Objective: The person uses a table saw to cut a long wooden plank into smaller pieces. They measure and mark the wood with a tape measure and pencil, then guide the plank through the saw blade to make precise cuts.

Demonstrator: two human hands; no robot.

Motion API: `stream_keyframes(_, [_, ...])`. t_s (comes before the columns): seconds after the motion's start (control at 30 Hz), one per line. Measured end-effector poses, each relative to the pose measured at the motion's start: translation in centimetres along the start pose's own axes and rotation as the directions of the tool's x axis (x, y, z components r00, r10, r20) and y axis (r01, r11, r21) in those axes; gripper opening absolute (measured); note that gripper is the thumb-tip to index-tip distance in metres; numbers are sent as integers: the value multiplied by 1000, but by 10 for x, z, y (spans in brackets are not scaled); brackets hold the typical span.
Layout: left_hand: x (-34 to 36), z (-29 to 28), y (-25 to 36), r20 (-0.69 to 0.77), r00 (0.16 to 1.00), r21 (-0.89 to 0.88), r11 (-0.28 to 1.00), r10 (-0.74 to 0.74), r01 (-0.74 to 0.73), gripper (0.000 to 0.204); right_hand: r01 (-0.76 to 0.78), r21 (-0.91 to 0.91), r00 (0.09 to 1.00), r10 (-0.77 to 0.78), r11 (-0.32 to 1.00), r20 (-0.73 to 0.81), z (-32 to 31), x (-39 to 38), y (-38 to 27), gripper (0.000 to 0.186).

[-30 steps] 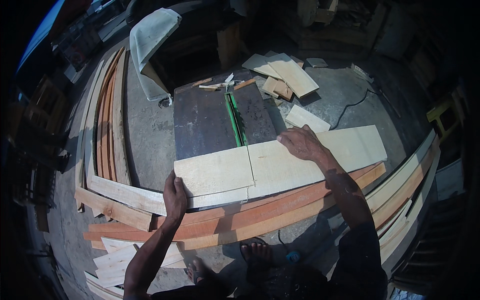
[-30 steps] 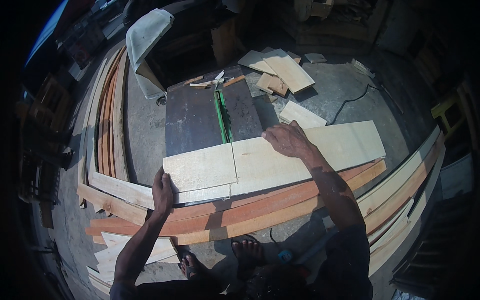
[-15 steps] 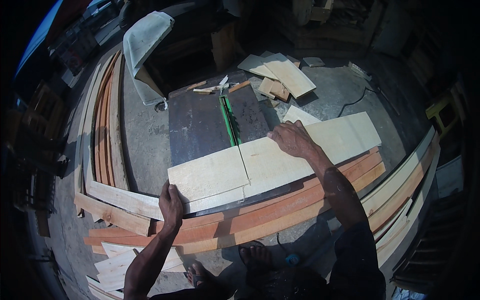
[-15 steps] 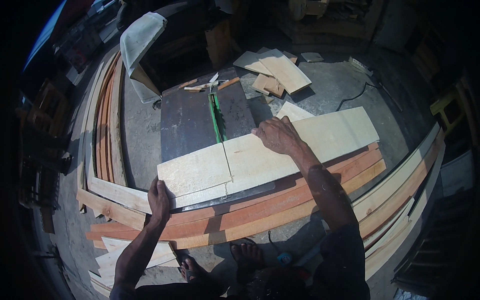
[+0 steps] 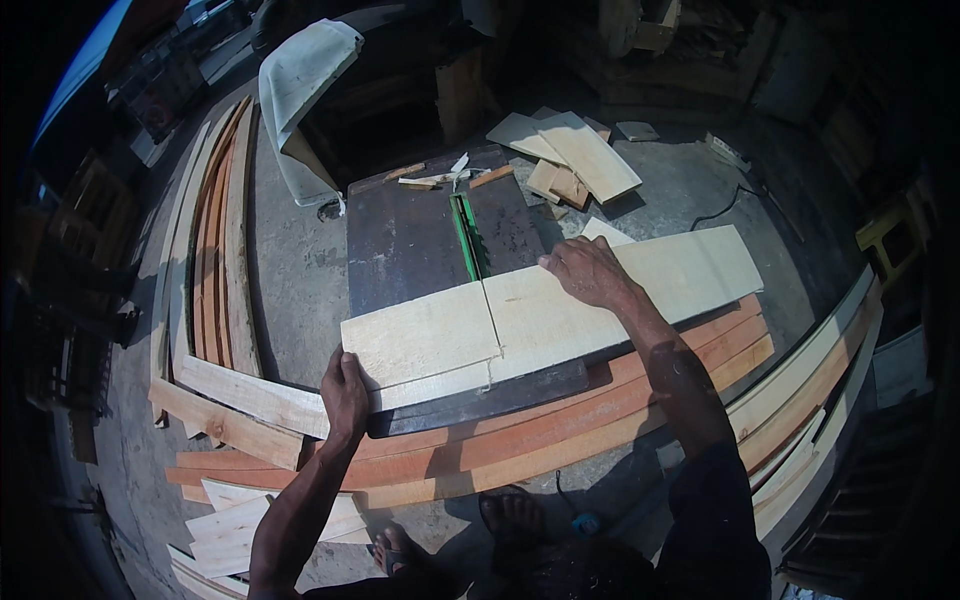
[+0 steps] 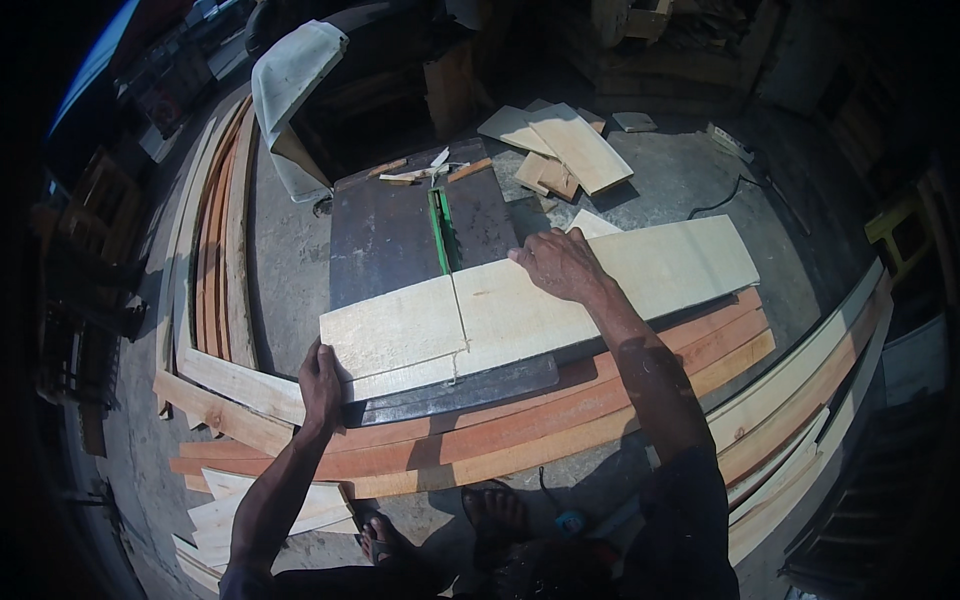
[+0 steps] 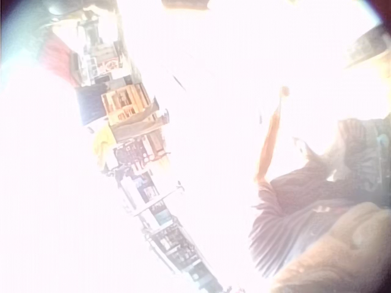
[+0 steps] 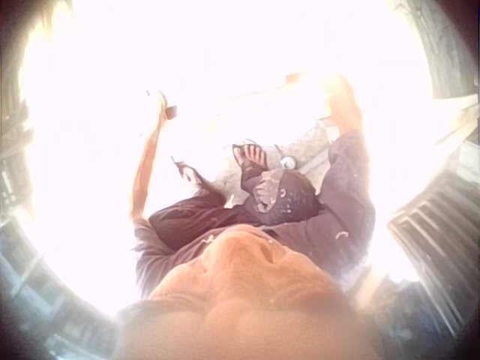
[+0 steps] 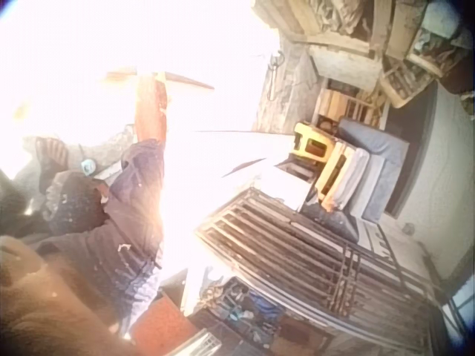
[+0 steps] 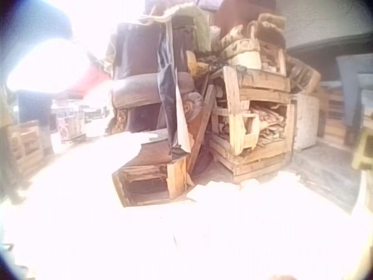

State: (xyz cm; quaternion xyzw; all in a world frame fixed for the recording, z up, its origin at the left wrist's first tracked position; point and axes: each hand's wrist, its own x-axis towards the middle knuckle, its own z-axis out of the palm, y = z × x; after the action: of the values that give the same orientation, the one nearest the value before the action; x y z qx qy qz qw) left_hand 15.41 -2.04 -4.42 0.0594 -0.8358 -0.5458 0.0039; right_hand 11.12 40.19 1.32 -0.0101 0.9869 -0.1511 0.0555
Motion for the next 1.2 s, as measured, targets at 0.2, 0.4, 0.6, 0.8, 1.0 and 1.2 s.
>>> stream_keyframes(0.2, [21, 4, -3, -32, 999, 28, 999, -23, 23, 52, 5, -12, 1000, -5, 1000, -20, -2, 21, 2, 53])
stream_keyframes(0.4, [52, 7, -14, -24, 1000, -26, 1000, -7, 7, 52, -10, -28, 1000, 10, 1000, -18, -3, 42, 3, 52])
stream_keyframes(0.6, [69, 12, -11, -52, 999, -43, 999, -8, 5, 53, 5, -27, 1000, -6, 1000, -30, -4, 58, 6, 53])
stream_keyframes(0.8, [75, 15, -4, -55, 998, -58, 998, -7, 4, 52, 23, -38, 998, -25, 999, -60, -4, 69, 9, 55])
stream_keyframes(1.0, [86, 19, -4, -92, 996, -42, 999, -1, -3, 52, 18, -13, 996, -19, 1000, -90, -3, 79, 10, 53])
stream_keyframes(1.2, [93, 20, -3, -102, 995, -40, 999, 16, -20, 53, 0, -17, 999, -1, 1000, -54, -5, 89, 11, 53])
